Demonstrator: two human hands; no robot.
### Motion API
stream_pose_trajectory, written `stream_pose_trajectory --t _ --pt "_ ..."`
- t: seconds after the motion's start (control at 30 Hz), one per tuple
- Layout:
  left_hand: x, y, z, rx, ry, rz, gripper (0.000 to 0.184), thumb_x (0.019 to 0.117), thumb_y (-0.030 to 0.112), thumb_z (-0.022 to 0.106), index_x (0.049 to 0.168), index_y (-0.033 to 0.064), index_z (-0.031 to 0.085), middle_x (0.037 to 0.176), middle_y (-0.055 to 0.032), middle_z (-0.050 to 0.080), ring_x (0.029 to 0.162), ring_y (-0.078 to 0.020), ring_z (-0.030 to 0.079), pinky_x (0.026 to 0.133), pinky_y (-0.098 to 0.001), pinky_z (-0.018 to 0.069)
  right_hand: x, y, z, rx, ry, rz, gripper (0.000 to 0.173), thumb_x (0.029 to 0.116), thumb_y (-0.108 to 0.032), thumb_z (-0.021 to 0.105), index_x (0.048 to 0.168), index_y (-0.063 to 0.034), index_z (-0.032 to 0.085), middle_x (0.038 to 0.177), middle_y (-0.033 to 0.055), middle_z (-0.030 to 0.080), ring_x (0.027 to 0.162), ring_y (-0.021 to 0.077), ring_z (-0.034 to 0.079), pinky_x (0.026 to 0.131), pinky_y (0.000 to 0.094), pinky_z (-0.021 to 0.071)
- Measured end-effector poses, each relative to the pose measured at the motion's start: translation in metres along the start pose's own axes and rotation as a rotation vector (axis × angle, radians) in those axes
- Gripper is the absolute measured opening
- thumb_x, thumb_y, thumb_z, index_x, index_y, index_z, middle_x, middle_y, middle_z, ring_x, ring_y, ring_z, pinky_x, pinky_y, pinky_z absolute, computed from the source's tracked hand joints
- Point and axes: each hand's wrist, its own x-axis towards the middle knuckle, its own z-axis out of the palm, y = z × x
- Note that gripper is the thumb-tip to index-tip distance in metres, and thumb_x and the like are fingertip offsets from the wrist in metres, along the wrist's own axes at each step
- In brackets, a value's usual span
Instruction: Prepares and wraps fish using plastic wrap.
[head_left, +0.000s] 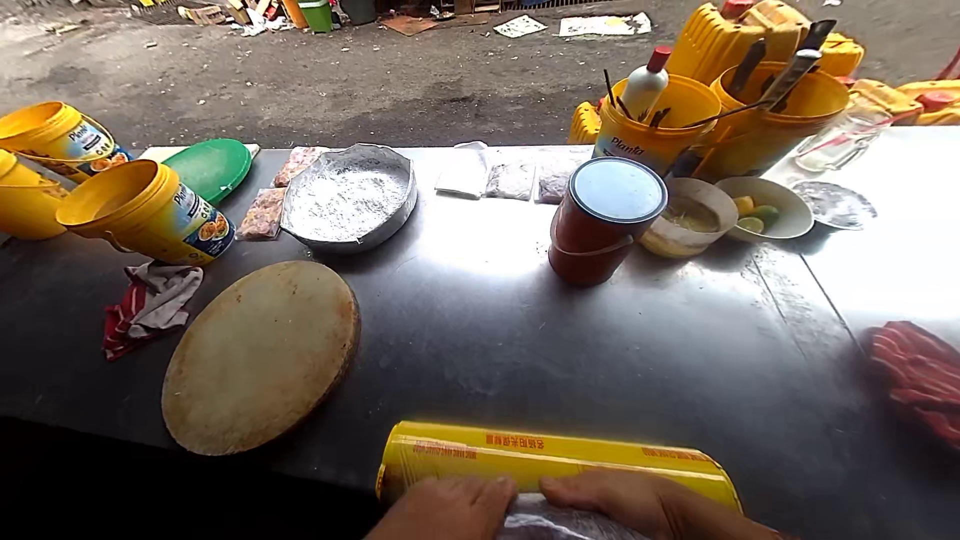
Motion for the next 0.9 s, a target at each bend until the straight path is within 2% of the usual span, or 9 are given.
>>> stream_pose_trajectory --t 0.1,0.2,0.3,0.43,0.53,0.63,0.73,0.8,0.9 --pt "0.022 -0.031 0.015 -0.147 -0.163 -0.090 0.073 0.0919 0.058 0.068 0.141 0.0069 0.055 0.114 -0.0199 0.071 0.104 -0.0366 0.070 0.090 -0.0612 0.0540 0.001 0.002 0.007 -0.354 0.430 0.004 0.072 0.1038 -0.069 0.023 0.108 -0.0157 0.071 0.090 0.0015 0.069 0.081 0.0126 0.066 0.071 0.0393 0.0542" --pt "0.052 -0.056 0.010 -0.432 -0.396 -0.031 0.061 0.0989 0.058 0.054 0.127 0.0037 0.062 0.105 -0.0170 0.069 0.095 -0.0280 0.067 0.086 -0.0559 0.0532 -0.011 0.014 0.018 -0.822 0.722 -0.297 0.055 0.1087 -0.053 0.037 0.127 -0.0107 0.067 0.113 0.0135 0.069 0.103 0.0262 0.067 0.088 0.0513 0.0542" --pt "0.071 -0.068 0.012 -0.585 -0.439 0.026 0.067 0.1039 0.064 0.033 0.108 0.0046 0.064 0.086 -0.0056 0.062 0.076 -0.0131 0.060 0.071 -0.0400 0.0501 -0.008 0.005 0.030 -1.036 0.618 -0.292 0.067 0.0936 -0.061 0.065 0.143 -0.0166 0.059 0.118 0.0173 0.071 0.104 0.0341 0.071 0.086 0.0594 0.0564" --pt "0.025 -0.075 -0.017 -0.494 -0.119 -0.219 0.069 0.0997 0.059 0.050 0.149 0.0117 0.048 0.132 -0.0165 0.064 0.115 -0.0278 0.066 0.099 -0.0532 0.0522 0.002 0.011 0.001 -0.867 0.446 -0.300 0.062 0.0893 -0.055 0.073 0.132 -0.0116 0.067 0.111 0.0143 0.074 0.103 0.0289 0.071 0.090 0.0577 0.0553" --pt "-0.027 -0.097 -0.010 -0.298 0.066 -0.267 0.058 0.0949 0.049 0.068 0.130 0.0035 0.064 0.130 -0.0165 0.065 0.123 -0.0293 0.061 0.107 -0.0503 0.0474 0.004 0.021 -0.012 -0.666 0.427 -0.348 0.057 0.0916 -0.051 0.071 0.126 -0.0059 0.069 0.107 0.0113 0.074 0.099 0.0203 0.071 0.089 0.0488 0.0561" --pt "-0.045 -0.110 0.023 -0.261 0.422 0.009 0.029 0.0984 0.030 0.069 0.092 0.0016 0.073 0.114 -0.0119 0.073 0.125 -0.0247 0.061 0.114 -0.0416 0.0437 0.012 0.025 -0.028 -0.582 0.341 -0.337 0.053 0.0944 -0.058 0.064 0.111 -0.0082 0.073 0.090 0.0023 0.072 0.081 0.0101 0.067 0.075 0.0382 0.0559" --pt "-0.027 -0.103 0.014 -0.267 0.711 0.163 0.029 0.1016 0.031 0.064 0.086 0.0074 0.071 0.110 -0.0053 0.072 0.129 -0.0218 0.057 0.116 -0.0414 0.0415 0.029 0.021 -0.050 -0.503 0.146 -0.258 0.055 0.0989 -0.066 0.050 0.087 -0.0163 0.068 0.071 -0.0059 0.062 0.064 0.0043 0.059 0.059 0.0284 0.0487" --pt "0.004 -0.096 0.007 -0.291 0.606 0.158 0.032 0.1032 0.030 0.059 0.088 0.0052 0.072 0.106 -0.0063 0.072 0.123 -0.0196 0.060 0.113 -0.0391 0.0432 0.040 0.011 -0.058 -0.479 0.049 -0.184 0.061 0.0954 -0.074 0.048 0.076 -0.0186 0.064 0.066 -0.0063 0.060 0.059 0.0043 0.057 0.054 0.0273 0.0473" --pt "0.058 -0.088 0.007 -0.251 0.058 -0.041 0.044 0.1068 0.038 0.049 0.093 0.0006 0.066 0.097 -0.0130 0.065 0.097 -0.0245 0.062 0.088 -0.0450 0.0493 0.049 0.005 -0.054 -0.469 0.005 -0.082 0.064 0.0932 -0.078 0.047 0.074 -0.0192 0.063 0.065 -0.0059 0.060 0.059 0.0046 0.058 0.054 0.0284 0.0481"
